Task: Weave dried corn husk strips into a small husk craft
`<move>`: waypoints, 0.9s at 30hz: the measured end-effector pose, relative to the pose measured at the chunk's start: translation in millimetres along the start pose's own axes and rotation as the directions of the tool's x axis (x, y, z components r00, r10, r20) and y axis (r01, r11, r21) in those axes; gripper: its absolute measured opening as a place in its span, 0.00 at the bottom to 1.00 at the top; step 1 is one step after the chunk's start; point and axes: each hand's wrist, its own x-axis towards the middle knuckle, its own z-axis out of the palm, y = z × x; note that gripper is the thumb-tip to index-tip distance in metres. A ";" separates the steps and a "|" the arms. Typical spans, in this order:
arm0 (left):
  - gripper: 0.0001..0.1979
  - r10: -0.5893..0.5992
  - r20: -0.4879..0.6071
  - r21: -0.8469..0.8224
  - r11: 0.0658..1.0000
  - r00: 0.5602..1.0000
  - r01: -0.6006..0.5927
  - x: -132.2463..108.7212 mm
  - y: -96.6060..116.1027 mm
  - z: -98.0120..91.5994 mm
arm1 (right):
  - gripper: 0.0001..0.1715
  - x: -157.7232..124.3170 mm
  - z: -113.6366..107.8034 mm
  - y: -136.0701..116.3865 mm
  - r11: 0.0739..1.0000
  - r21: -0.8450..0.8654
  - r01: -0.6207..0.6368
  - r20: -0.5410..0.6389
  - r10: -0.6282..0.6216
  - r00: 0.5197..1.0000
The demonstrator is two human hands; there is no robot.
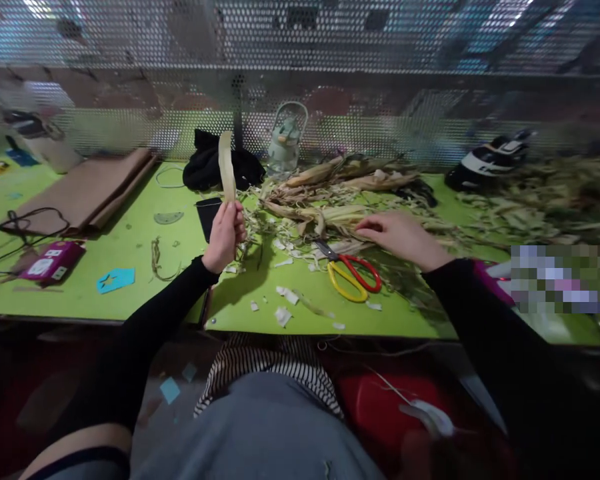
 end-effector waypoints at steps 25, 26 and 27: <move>0.11 0.026 0.048 0.059 0.998 0.999 -0.029 -0.3 -6.9 -3.4 | 0.19 -1.4 49.4 1.5 0.994 0.034 -0.102 0.159 0.095 0.983; 0.10 0.021 0.048 0.064 0.998 0.999 -0.024 -0.5 -6.7 -3.0 | 0.18 2.8 53.0 -3.4 0.996 0.013 -0.090 0.177 0.087 0.980; 0.10 0.015 0.049 0.069 0.997 0.999 -0.018 -0.8 -6.7 -2.6 | 0.18 6.5 57.0 -8.7 0.997 -0.022 -0.070 0.182 0.073 0.981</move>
